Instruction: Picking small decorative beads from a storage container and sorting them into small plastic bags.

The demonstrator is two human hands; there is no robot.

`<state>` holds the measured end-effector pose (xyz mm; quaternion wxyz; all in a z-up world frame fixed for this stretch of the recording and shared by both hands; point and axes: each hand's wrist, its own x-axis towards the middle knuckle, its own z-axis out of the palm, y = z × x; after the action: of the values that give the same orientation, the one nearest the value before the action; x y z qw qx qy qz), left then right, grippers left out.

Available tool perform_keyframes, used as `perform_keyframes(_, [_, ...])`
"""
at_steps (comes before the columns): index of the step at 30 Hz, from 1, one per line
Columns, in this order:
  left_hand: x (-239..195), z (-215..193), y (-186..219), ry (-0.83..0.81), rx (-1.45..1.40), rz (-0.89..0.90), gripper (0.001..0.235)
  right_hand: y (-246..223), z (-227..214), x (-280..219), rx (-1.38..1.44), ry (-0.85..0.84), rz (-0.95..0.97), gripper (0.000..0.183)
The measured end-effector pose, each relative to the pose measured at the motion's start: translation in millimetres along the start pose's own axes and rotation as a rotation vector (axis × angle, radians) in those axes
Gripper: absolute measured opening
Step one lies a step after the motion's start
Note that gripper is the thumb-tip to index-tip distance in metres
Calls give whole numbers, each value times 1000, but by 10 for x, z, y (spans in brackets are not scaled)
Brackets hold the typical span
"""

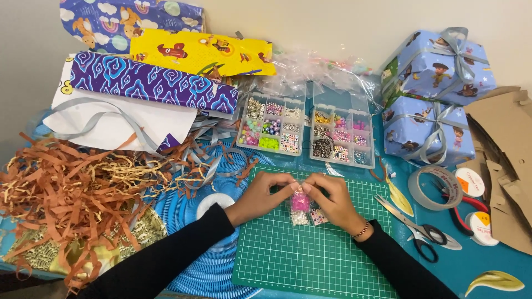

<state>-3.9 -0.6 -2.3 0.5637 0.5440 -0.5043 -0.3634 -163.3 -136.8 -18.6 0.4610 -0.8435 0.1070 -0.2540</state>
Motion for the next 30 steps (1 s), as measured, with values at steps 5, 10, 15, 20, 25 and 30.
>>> perform_keyframes(5, [-31, 2, -69, 12, 4, 18, 18, 46, 7, -1, 2, -5, -5, 33])
perform_keyframes(10, [-25, 10, -144, 23, 56, 30, 17, -89, 7, 28, -42, -2, 22, 22])
perform_keyframes(15, [-5, 7, -158, 15, 56, 57, 15, -121, 8, 35, -29, -15, 47, 18])
perform_keyframes(20, [-8, 6, -208, -31, 85, 79, 13, -60, -25, 32, -11, -22, 13, 21])
perform_keyframes(25, [-7, 0, -61, -61, 160, 114, 13, 200, -23, -95, -90, 53, -116, 25])
perform_keyframes(30, [-23, 44, -112, 96, 242, 139, 47, -187, -297, -33, -869, 89, -354, 40])
